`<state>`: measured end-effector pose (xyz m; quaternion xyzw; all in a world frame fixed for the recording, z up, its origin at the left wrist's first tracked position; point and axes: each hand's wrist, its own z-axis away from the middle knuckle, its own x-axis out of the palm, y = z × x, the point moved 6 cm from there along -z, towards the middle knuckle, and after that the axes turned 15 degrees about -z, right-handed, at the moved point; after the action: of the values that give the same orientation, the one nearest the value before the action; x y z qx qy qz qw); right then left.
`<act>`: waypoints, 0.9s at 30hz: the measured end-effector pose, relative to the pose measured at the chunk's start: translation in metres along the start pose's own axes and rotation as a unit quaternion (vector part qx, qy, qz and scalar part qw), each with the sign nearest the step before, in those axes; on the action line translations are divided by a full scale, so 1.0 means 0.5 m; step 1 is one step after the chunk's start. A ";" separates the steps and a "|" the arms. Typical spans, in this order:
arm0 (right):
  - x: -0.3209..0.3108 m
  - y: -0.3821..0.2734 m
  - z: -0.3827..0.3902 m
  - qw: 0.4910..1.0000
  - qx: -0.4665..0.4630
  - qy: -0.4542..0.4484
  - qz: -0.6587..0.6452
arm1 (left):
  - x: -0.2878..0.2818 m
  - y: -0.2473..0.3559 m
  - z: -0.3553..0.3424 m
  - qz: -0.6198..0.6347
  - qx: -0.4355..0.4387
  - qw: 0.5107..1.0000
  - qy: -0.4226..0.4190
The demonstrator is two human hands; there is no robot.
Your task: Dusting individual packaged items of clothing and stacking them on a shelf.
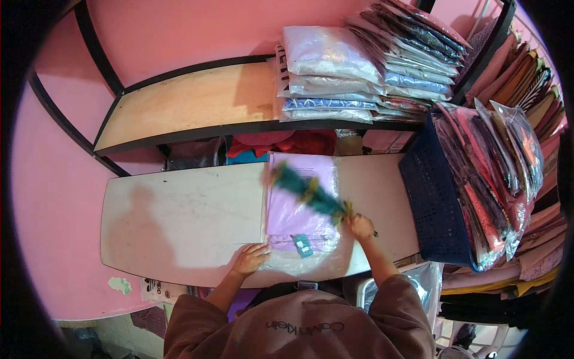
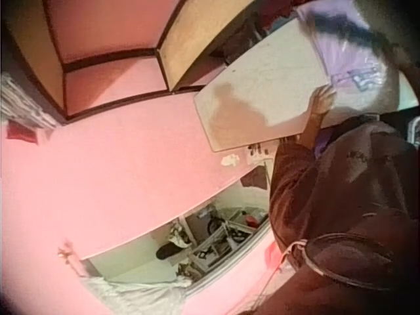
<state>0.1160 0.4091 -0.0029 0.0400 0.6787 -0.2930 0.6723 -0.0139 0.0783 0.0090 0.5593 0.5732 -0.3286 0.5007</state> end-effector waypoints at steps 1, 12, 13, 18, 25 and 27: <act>-0.005 0.028 -0.022 0.996 0.088 0.015 -0.019 | -0.001 0.001 -0.002 0.007 -0.001 1.000 -0.004; 0.025 -0.080 0.103 0.965 -0.207 -0.153 -0.040 | 0.011 -0.007 0.011 -0.007 -0.037 0.999 -0.001; 0.022 -0.044 0.095 0.987 -0.119 -0.105 -0.025 | 0.007 0.001 0.011 -0.009 -0.020 1.000 -0.008; -0.010 0.111 0.122 0.984 0.160 0.063 -0.049 | -0.004 -0.001 0.003 0.027 -0.021 0.999 0.002; -0.071 0.042 0.215 0.975 0.004 0.223 0.003 | -0.015 0.003 0.001 0.009 -0.007 1.000 -0.007; -0.066 -0.049 0.224 0.957 -0.195 0.090 -0.195 | -0.017 0.002 -0.007 0.039 -0.028 0.999 0.010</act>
<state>0.2078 0.3497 0.0451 -0.1984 0.7751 -0.2756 0.5328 -0.0149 0.0791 0.0184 0.5700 0.5650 -0.2873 0.5228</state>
